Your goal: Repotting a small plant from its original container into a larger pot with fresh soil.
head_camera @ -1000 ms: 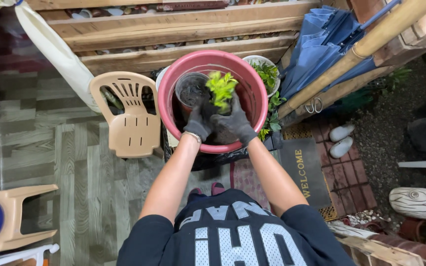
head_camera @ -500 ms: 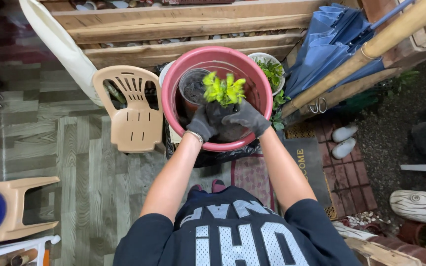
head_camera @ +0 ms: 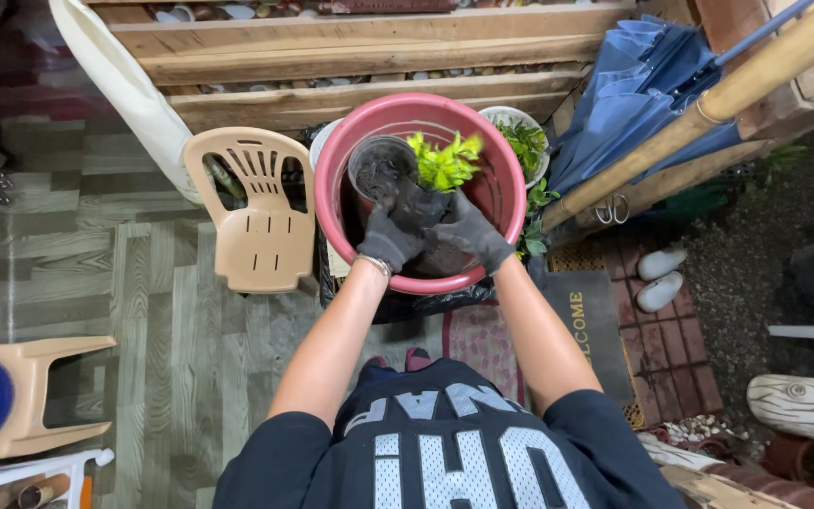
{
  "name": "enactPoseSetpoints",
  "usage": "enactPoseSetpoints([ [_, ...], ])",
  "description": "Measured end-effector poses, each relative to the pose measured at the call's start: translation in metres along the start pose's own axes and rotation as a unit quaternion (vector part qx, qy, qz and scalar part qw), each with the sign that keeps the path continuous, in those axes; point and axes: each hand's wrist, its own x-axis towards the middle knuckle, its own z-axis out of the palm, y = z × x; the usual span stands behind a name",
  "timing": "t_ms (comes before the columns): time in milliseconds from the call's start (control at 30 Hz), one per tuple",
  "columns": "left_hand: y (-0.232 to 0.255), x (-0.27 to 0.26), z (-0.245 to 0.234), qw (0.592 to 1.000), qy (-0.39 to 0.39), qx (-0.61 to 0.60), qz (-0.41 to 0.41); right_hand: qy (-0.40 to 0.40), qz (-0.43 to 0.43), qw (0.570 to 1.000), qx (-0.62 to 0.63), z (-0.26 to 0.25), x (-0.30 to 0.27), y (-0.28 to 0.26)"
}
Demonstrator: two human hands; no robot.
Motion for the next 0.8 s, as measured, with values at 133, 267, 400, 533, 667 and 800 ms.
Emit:
enactPoseSetpoints([
  [133,-0.011,-0.030,0.031,0.999,-0.014,-0.024,0.033,0.045,-0.031,0.996,0.076,0.000,-0.013,0.000],
  [267,0.006,0.003,-0.017,0.988,-0.120,-0.051,0.084,0.140,-0.073,0.987,-0.023,-0.004,-0.020,0.004],
  [400,-0.002,-0.015,0.013,0.989,-0.136,0.055,0.012,0.129,-0.054,0.978,-0.152,0.021,-0.018,-0.045],
  [533,0.004,0.009,-0.011,0.993,-0.069,0.029,0.093,0.147,-0.157,0.928,-0.304,0.026,-0.005,-0.052],
  [667,0.004,0.010,-0.017,0.987,-0.085,0.042,0.130,0.097,-0.154,0.927,-0.328,0.025,0.001,-0.047],
  [800,-0.004,-0.012,0.008,0.988,-0.105,0.043,0.100,0.052,-0.090,0.912,-0.396,0.018,0.010,-0.057],
])
